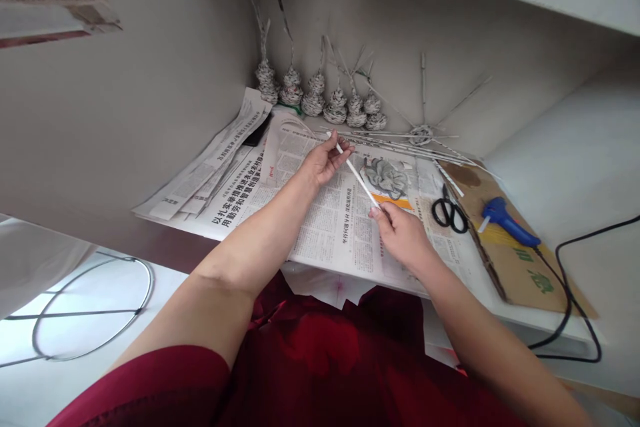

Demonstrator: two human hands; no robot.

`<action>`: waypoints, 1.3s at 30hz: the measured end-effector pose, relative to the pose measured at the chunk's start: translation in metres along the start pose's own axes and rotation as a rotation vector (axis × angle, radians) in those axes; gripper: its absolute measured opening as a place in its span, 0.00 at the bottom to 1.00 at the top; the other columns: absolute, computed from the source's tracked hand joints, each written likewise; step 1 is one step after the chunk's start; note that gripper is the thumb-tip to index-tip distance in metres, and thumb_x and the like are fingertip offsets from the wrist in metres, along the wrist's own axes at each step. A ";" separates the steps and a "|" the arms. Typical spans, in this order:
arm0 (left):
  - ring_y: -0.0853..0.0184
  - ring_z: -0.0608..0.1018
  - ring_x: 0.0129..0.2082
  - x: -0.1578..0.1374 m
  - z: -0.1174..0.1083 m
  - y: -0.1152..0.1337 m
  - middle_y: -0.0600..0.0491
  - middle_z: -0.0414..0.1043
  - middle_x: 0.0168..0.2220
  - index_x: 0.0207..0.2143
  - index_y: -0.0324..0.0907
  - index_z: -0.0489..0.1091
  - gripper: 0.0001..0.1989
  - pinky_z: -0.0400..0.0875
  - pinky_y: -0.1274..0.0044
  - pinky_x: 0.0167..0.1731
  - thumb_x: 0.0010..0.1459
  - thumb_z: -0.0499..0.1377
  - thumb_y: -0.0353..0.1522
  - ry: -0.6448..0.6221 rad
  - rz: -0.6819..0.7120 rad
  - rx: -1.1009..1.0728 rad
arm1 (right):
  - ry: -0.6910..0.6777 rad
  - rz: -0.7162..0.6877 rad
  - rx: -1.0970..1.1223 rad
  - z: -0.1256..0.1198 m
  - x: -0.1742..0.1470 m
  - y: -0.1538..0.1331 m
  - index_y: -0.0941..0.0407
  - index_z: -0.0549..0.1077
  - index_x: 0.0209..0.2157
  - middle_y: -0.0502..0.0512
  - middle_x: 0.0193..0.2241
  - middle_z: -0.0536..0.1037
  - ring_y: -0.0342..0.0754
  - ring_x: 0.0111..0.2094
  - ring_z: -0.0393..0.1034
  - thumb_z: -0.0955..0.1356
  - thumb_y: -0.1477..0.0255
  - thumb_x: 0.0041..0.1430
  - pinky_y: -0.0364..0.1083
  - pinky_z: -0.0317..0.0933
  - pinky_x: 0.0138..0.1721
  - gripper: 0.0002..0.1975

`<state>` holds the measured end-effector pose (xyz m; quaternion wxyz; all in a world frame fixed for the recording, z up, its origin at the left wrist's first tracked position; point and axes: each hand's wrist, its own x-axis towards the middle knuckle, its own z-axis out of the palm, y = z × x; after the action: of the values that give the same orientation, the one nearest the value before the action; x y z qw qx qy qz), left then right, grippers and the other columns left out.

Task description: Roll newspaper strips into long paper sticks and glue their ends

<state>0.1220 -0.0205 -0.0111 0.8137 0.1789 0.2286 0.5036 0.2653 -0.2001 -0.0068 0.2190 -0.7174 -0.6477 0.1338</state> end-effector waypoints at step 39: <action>0.80 0.69 0.17 -0.013 0.003 -0.023 0.51 0.73 0.25 0.28 0.34 0.72 0.06 0.63 0.91 0.14 0.55 0.60 0.30 -0.270 -0.176 0.168 | -0.612 0.291 1.298 -0.004 0.028 -0.002 0.53 0.59 0.26 0.41 0.14 0.47 0.39 0.13 0.46 0.60 0.56 0.60 0.40 0.45 0.16 0.17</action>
<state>0.1358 -0.0425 -0.0180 0.8602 0.2915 0.1731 0.3809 0.2692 -0.1729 0.0004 0.3890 -0.4526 -0.3682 0.7129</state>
